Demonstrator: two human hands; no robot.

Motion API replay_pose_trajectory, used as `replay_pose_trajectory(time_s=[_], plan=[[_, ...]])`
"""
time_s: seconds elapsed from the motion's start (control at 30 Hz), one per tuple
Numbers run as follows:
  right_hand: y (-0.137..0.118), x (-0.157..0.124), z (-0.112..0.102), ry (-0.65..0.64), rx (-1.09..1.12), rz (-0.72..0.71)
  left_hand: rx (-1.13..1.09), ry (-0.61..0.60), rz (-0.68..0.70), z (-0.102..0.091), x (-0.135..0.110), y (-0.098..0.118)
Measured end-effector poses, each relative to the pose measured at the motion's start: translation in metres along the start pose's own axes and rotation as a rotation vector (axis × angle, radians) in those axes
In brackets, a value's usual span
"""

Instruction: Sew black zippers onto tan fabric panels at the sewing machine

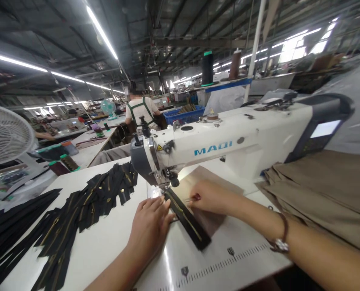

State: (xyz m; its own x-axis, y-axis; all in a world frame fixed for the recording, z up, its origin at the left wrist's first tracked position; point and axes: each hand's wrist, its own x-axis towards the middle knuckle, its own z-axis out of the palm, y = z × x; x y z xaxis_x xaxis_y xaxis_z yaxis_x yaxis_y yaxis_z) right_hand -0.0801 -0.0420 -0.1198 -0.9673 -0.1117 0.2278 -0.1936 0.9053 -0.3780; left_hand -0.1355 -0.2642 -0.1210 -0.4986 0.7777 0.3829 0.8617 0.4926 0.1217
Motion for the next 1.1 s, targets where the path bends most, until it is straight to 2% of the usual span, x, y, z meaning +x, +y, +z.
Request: replay_pose_trajectory(time_s=[0.2, 0.33, 0.43, 0.6, 0.7, 1.1], plan=[[-0.028, -0.012, 0.033, 0.121, 0.102, -0.175, 0.013, -0.081, -0.006, -0.002, 0.002, 0.000], [-0.042, -0.018, 0.049, 0.198, 0.067, -0.109, 0.027, -0.101, -0.014, 0.000, 0.003, 0.000], [-0.043, -0.019, 0.049, 0.196, 0.034, -0.108, 0.037, -0.087, -0.018, 0.003, 0.003, 0.001], [-0.020, -0.015, 0.039, 0.103, 0.125, -0.235, 0.076, -0.034, -0.035, 0.012, -0.001, 0.007], [-0.011, -0.012, 0.036, 0.093, 0.157, -0.271, 0.081, -0.036, -0.054, 0.015, -0.003, 0.008], [-0.013, -0.006, 0.032, 0.096, 0.201, -0.291, 0.106, -0.055, -0.052, 0.016, 0.000, 0.005]])
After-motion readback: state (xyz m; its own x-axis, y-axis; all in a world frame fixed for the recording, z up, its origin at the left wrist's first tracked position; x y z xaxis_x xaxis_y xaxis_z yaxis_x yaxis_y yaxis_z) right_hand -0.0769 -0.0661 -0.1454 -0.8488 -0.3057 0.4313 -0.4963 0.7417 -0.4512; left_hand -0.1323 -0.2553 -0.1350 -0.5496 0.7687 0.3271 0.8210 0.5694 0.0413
